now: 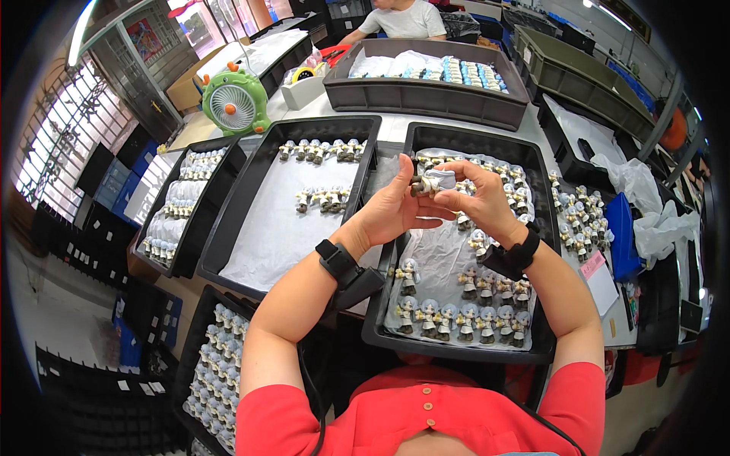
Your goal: The person assembles small, white, doll-like figurines by hand. They pick up individual figurines from a tray, manipulate their parts to ensure they are properly fitted, and place them back into the tray in an organized manner.
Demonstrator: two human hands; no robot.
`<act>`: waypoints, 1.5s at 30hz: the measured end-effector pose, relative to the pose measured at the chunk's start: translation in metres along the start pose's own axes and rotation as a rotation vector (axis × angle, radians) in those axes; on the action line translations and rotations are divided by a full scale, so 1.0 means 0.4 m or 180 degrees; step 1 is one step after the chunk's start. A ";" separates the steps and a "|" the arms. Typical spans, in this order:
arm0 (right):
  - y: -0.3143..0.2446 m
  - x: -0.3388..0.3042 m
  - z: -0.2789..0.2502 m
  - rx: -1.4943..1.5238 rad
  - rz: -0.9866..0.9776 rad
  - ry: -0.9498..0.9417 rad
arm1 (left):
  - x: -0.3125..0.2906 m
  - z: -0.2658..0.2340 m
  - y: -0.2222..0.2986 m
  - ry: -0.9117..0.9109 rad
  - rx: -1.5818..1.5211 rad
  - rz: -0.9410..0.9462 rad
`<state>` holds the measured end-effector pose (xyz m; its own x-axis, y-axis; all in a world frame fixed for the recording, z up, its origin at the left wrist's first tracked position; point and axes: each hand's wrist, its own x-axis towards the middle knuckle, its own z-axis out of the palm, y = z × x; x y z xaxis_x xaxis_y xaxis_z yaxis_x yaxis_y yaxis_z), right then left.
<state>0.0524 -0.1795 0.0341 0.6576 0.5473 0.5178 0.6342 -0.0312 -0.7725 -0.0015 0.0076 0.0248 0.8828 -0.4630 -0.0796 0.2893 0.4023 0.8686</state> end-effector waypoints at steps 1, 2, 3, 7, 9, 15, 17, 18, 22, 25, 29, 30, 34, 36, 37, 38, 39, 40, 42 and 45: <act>0.002 0.000 -0.001 0.0109 0.0072 -0.0005 | 0.001 0.002 0.000 -0.0023 0.0002 0.0000; 0.004 0.000 -0.002 0.0218 0.0143 -0.0010 | 0.001 0.006 0.001 -0.0046 0.0004 0.0001; 0.007 -0.001 -0.003 0.0326 0.0217 -0.0015 | 0.002 0.007 0.000 -0.0070 0.0002 0.0000; 0.033 -0.003 -0.008 0.0799 0.0436 -0.0067 | 0.002 0.008 -0.002 -0.0186 0.0023 0.0020; 0.040 -0.003 -0.007 0.1062 0.0468 -0.0094 | 0.001 0.011 -0.001 -0.0212 -0.0020 -0.0004; 0.026 0.005 0.001 0.1061 0.0222 -0.0005 | 0.004 -0.007 -0.015 -0.0355 -0.0192 0.0057; 0.026 0.005 0.002 0.1127 0.0272 -0.0015 | 0.002 0.002 -0.015 -0.0315 -0.0178 0.0102; 0.026 0.005 0.002 0.1162 0.0295 -0.0015 | 0.000 0.007 -0.013 -0.0296 -0.0167 0.0121; 0.020 0.004 -0.010 0.1104 0.0315 -0.0162 | -0.001 0.012 -0.012 -0.0417 -0.0263 0.0091; 0.007 0.006 -0.013 0.0951 0.0237 -0.0250 | -0.005 0.017 -0.013 -0.0274 -0.0116 0.0040; 0.003 0.003 -0.014 0.0918 0.0341 -0.0286 | -0.004 0.025 -0.019 -0.0183 -0.0074 0.0088; 0.006 0.002 -0.016 0.0833 0.0371 -0.0302 | -0.004 0.027 -0.020 -0.0159 -0.0061 0.0098; 0.019 0.006 -0.006 0.0970 0.0375 -0.0056 | -0.003 0.030 -0.015 -0.0384 -0.0091 0.0194; 0.020 0.007 -0.008 0.0938 0.0362 -0.0136 | -0.003 0.029 -0.016 -0.0422 -0.0179 0.0182; 0.020 0.006 -0.009 0.0920 0.0353 -0.0178 | -0.002 0.029 -0.017 -0.0393 -0.0192 0.0203; 0.023 0.005 -0.010 0.1030 0.0425 -0.0163 | -0.002 0.030 -0.020 -0.0363 -0.0203 0.0224; 0.027 0.005 -0.012 0.1133 0.0501 -0.0148 | 0.001 0.030 -0.020 -0.0339 -0.0219 0.0247; 0.029 0.006 -0.012 0.1238 0.0576 -0.0133 | 0.002 0.027 -0.021 -0.0320 -0.0155 0.0291; 0.022 0.007 -0.009 0.1422 0.0588 -0.0044 | 0.004 0.021 -0.022 -0.0282 -0.0025 0.0380; 0.027 0.007 -0.013 0.1532 0.0620 -0.0194 | 0.006 0.021 -0.022 -0.0030 0.0113 0.0567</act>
<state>0.0632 -0.1828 0.0292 0.7109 0.6177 0.3363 0.2343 0.2428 -0.9414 -0.0050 -0.0038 0.0212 0.9153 -0.3945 0.0815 0.1154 0.4505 0.8853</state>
